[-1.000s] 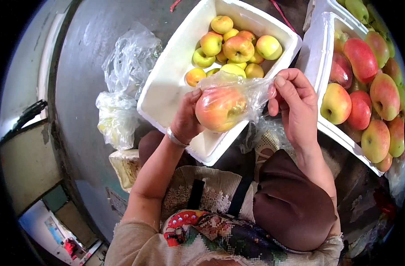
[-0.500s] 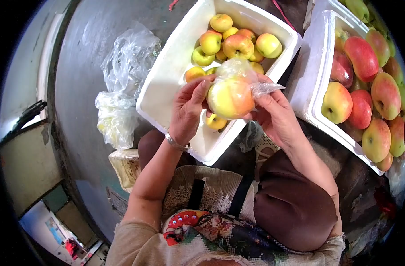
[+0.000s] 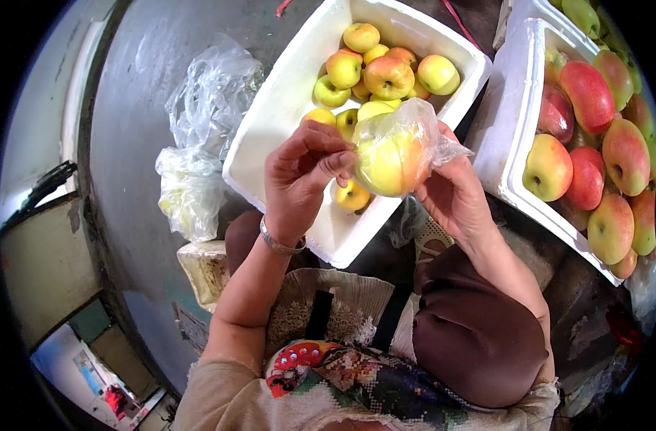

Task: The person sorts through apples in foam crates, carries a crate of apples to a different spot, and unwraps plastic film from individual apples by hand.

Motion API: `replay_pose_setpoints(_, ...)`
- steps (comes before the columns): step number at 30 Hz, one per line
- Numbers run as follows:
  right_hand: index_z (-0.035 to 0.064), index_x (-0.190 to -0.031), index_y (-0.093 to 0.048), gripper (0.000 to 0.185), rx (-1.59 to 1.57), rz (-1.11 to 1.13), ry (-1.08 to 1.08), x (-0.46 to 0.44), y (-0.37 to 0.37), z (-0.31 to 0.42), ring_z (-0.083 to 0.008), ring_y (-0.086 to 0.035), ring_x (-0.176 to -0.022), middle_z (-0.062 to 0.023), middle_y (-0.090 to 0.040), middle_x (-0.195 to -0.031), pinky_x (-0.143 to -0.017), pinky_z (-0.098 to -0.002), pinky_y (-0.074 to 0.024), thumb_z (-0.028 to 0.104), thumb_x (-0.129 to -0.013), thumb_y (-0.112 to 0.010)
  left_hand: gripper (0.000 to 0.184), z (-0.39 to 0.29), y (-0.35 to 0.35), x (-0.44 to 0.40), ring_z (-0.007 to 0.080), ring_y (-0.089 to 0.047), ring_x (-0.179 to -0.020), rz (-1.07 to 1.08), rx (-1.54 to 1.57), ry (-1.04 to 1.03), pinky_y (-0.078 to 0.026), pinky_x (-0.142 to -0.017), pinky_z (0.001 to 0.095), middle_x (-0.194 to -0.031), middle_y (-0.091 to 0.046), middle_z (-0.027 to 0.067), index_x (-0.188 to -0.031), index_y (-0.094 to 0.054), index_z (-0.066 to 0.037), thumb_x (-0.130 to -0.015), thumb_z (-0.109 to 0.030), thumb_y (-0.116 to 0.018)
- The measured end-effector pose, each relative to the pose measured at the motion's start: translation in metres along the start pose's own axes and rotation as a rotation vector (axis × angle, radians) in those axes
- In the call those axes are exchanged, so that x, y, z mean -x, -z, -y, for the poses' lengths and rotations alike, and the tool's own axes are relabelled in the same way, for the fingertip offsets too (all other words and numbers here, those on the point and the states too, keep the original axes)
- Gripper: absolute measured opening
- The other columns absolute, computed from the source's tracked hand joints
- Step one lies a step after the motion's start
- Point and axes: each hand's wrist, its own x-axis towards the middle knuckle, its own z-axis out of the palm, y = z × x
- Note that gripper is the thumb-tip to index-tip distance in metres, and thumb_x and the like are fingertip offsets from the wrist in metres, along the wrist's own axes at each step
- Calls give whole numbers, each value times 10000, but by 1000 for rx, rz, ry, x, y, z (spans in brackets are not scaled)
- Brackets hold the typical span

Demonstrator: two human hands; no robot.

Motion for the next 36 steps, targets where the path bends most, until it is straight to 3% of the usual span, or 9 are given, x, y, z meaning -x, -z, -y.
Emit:
replay_pose_setpoints(7, 31, -1428, -380, 517, -84, -14, -24, -2, 7, -6, -236, -579, -1189, -132, -533, -1338, -1011, -423, -494, 221, -970, -527, 55, -10, -11, 8, 105, -581, -693, -26, -37, 71, -477, -604, 231, -965, -557, 71, -971, -585, 30, -924, 36, -612)
replay_pose_setpoints(12, 10, -1445, -395, 590, -409, 153, -228, 2, 22, -9, -308, -489, -1331, -180, -478, -1455, -1132, -499, -377, 327, -969, -541, 72, -39, -23, 19, 126, -580, -659, 222, 294, 123, -467, -544, 228, -948, -525, 99, -957, -569, 24, -940, -24, -620)
replay_pose_setpoints(17, 20, -1449, -401, 622, -508, 226, -284, 4, 24, -12, -322, -513, -1308, -171, -498, -1444, -1108, -510, -405, 411, -981, -523, 105, -45, -21, 21, 131, -546, -607, 210, 479, 147, -449, -504, 228, -978, -517, 108, -943, -537, 4, -948, -61, -619)
replay_pose_setpoints(20, 26, -1477, -366, 657, -522, 213, -361, 1, 29, -18, -342, -508, -1310, -184, -465, -1465, -1096, -533, -414, 468, -999, -456, 112, -41, -23, 17, 136, -548, -600, 61, 359, 239, -441, -503, 236, -989, -516, 108, -951, -529, 2, -951, -72, -614)
replay_pose_setpoints(22, 29, -1500, -333, 686, -537, 244, -387, -3, 32, -18, -358, -493, -1320, -202, -430, -1485, -1095, -550, -411, 500, -1007, -411, 101, -50, -29, 30, 128, -518, -573, 147, 336, 231, -435, -498, 241, -988, -514, 106, -947, -525, 1, -946, -58, -607)
replay_pose_setpoints(25, -44, -1488, -308, 679, -317, 66, -409, -1, 23, -19, -356, -528, -1284, -232, -445, -1460, -1058, -497, -464, 447, -1022, -370, 125, -50, -24, 30, 124, -508, -569, 225, 481, 149, -426, -472, 247, -989, -516, 108, -947, -523, 2, -934, -70, -624)
replay_pose_setpoints(30, -29, -1491, -323, 661, -378, 151, -463, -2, 21, -15, -331, -518, -1304, -230, -471, -1442, -1093, -471, -431, 425, -1013, -374, 187, -48, -27, 26, 116, -469, -534, 67, 434, 227, -401, -421, 238, -952, -509, 113, -899, -509, -11, -923, -130, -651)
replay_pose_setpoints(34, 19, -1412, -451, 519, -327, 59, -486, -1, 22, -19, -299, -568, -1250, -160, -566, -1371, -1063, -481, -457, 352, -1014, -427, 187, -58, -26, 34, 110, -448, -518, 219, 616, 203, -396, -431, 242, -908, -499, 96, -888, -520, -25, -919, -144, -661)
replay_pose_setpoints(36, 15, -1407, -454, 503, -445, 298, -492, -5, 22, -15, -302, -567, -1252, -153, -561, -1381, -1061, -467, -460, 323, -1014, -398, 198, -56, -27, 34, 108, -435, -509, 181, 558, 218, -397, -421, 245, -877, -485, 91, -881, -520, -23, -915, -149, -669)
